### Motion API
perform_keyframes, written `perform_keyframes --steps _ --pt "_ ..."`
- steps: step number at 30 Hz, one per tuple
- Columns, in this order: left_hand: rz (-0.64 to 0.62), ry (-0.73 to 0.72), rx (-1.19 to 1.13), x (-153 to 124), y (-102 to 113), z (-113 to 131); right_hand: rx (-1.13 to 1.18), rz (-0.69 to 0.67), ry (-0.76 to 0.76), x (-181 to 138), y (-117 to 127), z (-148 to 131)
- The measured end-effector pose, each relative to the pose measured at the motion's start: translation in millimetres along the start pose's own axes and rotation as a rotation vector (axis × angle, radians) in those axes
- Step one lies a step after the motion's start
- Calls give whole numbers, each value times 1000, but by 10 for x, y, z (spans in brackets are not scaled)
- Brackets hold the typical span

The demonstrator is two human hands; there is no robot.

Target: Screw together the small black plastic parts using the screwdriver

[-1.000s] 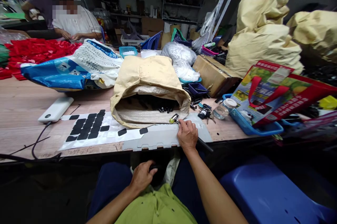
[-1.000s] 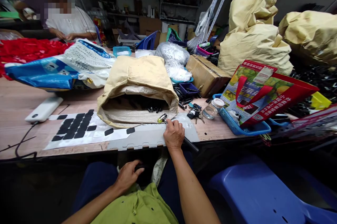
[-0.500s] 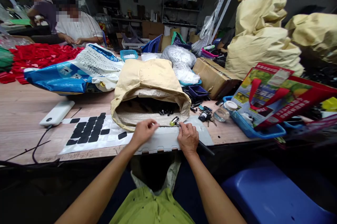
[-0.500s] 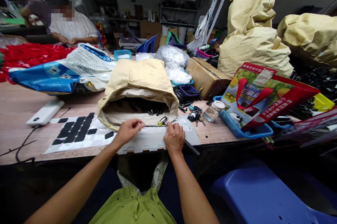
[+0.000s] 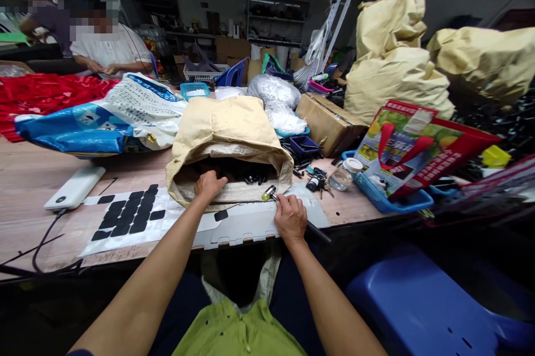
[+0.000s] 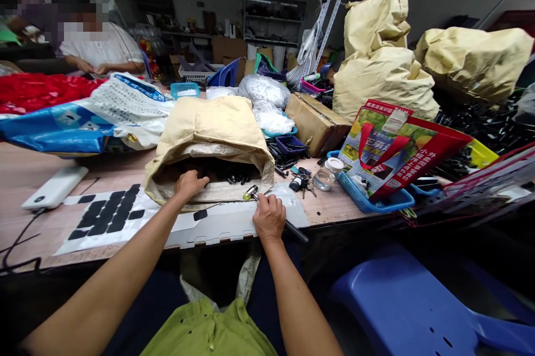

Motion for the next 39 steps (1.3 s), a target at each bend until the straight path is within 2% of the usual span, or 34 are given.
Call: perform_keyframes --steps 2,5,8,12,18,24,28,32,35,39 --pt "-14 -199 2 -206 -71 8 -1 3 -3 -1 2 -3" --pt "-103 -520 -18 -587 -276 49 -1 -1 -4 -4 5 -7" --pt "-183 -674 -3 -856 -494 65 -1 -8 -2 -5 4 -6" --pt "-138 -708 -25 -929 -638 45 4 -7 -1 -9 1 -2" --pt "-13 -775 -53 -938 -720 22 15 -7 1 -13 -7 -5" --pt "-50 -786 -63 -922 -741 8 69 -79 23 55 65 19" --pt "-67 -773 -97 -900 -735 -3 273 -73 53 -22 221 -11" --pt "-72 -769 -118 -900 -734 -2 502 -116 124 -202 346 -156" --pt "-64 -769 -118 -903 -729 -3 503 -129 152 -305 413 -279" --pt "-56 -771 -107 -899 -730 -10 391 -97 174 -370 436 -376"
Point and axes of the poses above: each hand's wrist, its own x-axis towards the middle knuckle, its own y-axis out of the back of the hand, z = x × y, the point moved 4 cm from there along x, towards the middle knuckle, and after that the axes turned 12 degrees about -z, right-handed, at the moved point
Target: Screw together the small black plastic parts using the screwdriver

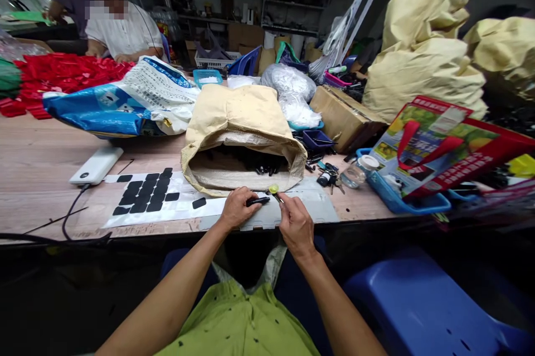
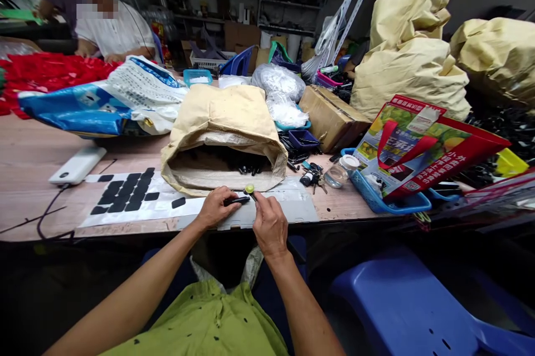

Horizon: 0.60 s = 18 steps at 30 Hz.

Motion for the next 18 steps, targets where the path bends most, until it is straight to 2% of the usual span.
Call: perform_keyframes --steps 4,9,14,18 --pt "1 21 6 3 -13 -17 -54 -45 -19 5 -50 -11" --pt "5 19 6 4 -21 -21 -22 -28 5 17 -35 -116" --pt "0 27 4 2 -14 -15 -23 -117 -10 -4 -122 -158" --pt "-1 40 -8 6 -8 -13 -15 -58 -35 122 -45 -47"
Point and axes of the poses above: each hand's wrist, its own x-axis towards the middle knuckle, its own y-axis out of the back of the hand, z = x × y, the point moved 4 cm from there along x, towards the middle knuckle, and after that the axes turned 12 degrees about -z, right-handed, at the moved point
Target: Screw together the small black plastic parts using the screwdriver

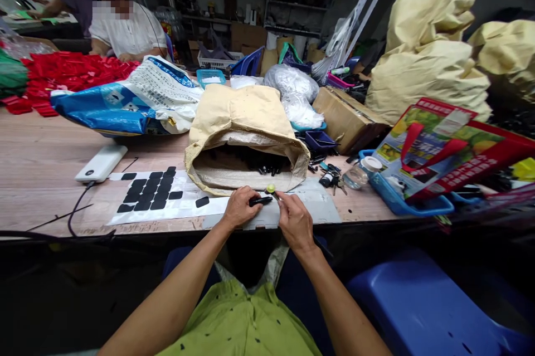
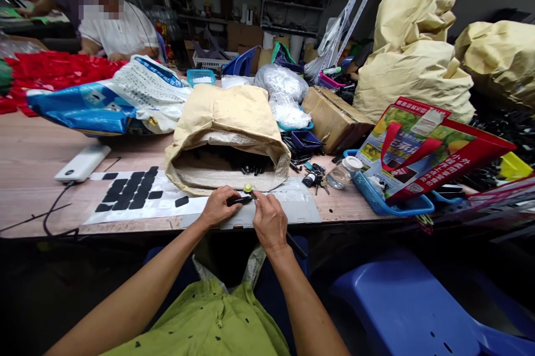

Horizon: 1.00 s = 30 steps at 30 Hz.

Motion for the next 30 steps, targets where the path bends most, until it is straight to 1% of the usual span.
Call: perform_keyframes --steps 3,5,9,14,21,23,25,27,28,30 --pt "-15 4 -11 2 12 0 -68 72 -40 187 105 187" --pt "-28 -8 -31 3 25 6 -153 78 -75 302 123 346" --pt "-35 -12 -57 4 41 13 -293 55 -92 391 22 590" --pt "-40 -3 -23 12 16 -11 -350 109 -93 320 -98 641" --pt "-57 -6 33 24 -19 -65 -360 98 -100 315 -111 645" --pt "-59 -8 36 26 -20 -71 -332 95 -100 324 -89 637" --pt "-63 -9 37 25 -17 -73 -273 122 -103 327 -43 600" --pt "-65 -15 29 21 -9 -69 -143 144 -79 326 -1 531" --pt "-67 -21 17 19 -5 -65 -41 121 -59 328 1 492" --pt "-65 -34 -14 12 4 -56 195 -4 -19 337 -53 412"
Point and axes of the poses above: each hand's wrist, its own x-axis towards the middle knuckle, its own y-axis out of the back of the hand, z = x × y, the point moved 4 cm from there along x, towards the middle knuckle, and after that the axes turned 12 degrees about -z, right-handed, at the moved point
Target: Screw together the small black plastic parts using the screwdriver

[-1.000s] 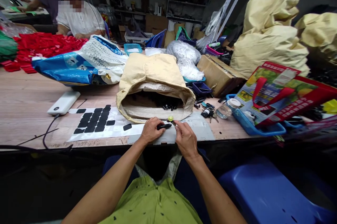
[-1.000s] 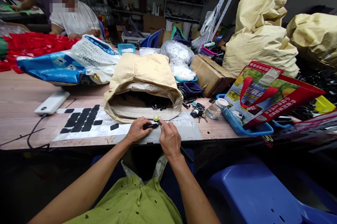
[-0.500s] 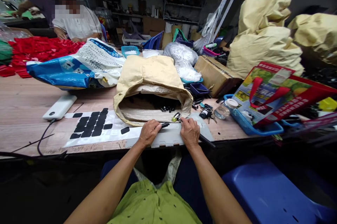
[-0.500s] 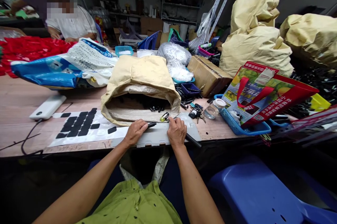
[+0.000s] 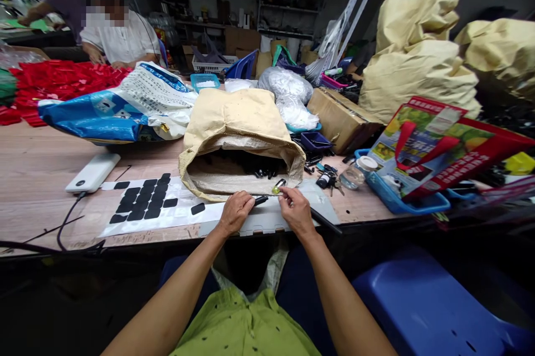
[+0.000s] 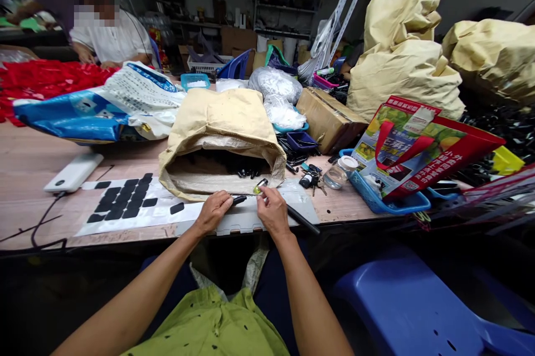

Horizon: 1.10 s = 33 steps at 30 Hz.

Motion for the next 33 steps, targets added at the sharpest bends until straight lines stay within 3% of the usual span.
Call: perform_keyframes --steps 3,9,23,33 --pt "10 -10 -28 -10 13 13 240 -174 4 -1 -143 -63" --pt "-7 -8 1 -20 19 46 281 -252 129 4 -241 -129" --pt "-11 -20 -111 -26 8 -39 284 -342 225 47 -162 -177" --pt "-45 0 -37 -27 -25 -48 258 -289 264 42 -220 -208"
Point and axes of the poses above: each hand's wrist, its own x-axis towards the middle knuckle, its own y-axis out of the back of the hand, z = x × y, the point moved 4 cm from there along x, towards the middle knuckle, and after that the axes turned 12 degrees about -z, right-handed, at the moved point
